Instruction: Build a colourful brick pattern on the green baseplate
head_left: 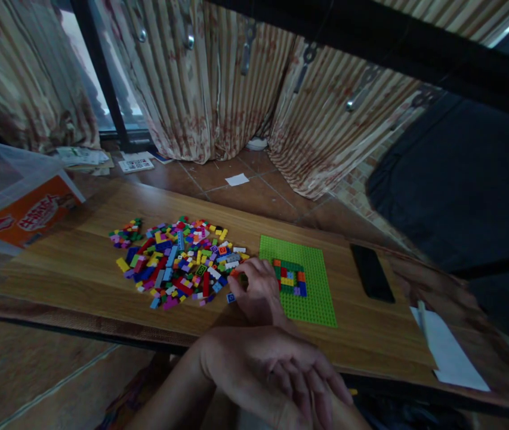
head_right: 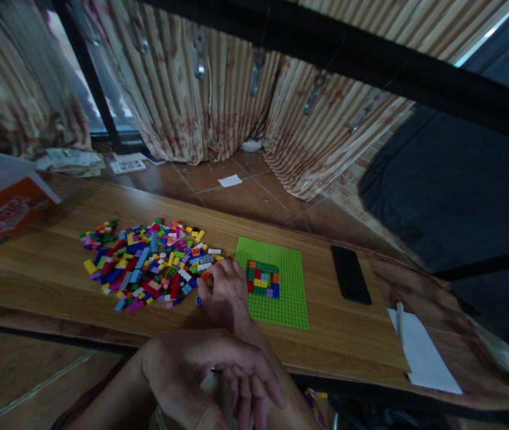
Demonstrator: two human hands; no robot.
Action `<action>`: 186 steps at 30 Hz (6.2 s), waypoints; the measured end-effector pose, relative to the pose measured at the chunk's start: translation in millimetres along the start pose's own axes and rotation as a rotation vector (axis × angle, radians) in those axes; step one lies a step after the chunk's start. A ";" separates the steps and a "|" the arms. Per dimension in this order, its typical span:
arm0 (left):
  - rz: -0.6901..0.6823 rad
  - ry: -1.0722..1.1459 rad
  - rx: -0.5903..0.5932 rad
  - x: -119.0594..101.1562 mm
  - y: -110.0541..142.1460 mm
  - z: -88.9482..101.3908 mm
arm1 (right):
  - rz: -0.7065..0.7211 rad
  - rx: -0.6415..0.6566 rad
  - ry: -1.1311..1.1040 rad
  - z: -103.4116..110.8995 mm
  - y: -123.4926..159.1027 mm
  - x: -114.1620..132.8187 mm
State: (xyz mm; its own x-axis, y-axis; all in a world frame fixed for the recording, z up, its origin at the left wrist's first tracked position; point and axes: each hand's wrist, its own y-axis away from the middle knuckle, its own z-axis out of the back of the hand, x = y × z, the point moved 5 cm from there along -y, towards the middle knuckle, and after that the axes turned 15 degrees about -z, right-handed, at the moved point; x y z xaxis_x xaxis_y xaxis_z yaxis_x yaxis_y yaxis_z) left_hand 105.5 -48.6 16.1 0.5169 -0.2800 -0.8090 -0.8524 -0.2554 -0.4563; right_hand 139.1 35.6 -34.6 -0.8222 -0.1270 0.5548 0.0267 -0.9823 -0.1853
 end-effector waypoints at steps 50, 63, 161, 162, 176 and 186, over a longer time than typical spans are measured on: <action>0.175 -0.078 -0.151 0.9 -4.7 4.2 | -0.125 0.120 -0.071 97.5 -3.3 -122.6; 0.189 -0.125 -0.137 0.9 -4.1 3.9 | -0.142 0.151 -0.071 87.3 -1.2 -122.7; 0.304 -0.287 -0.090 19.7 -2.9 9.0 | -0.198 0.062 0.025 80.4 -2.3 -132.2; 0.307 -0.291 -0.087 19.7 -2.8 9.3 | -0.171 0.059 0.060 80.4 -2.0 -129.2; 0.301 -0.311 -0.090 21.9 -0.8 9.2 | -0.138 0.043 0.203 78.9 -3.0 -121.4; 0.318 -0.333 -0.098 20.5 -0.6 9.3 | -0.389 -0.092 0.014 87.2 -6.3 -144.7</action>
State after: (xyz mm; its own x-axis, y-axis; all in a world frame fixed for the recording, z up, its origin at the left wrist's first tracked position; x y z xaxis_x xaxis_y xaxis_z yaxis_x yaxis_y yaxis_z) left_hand 115.8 -45.6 -3.6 0.1640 -0.0507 -0.9852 -0.9447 -0.2956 -0.1420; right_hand 307.5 48.2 -43.0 -0.7688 0.2549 0.5866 -0.3387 -0.9402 -0.0354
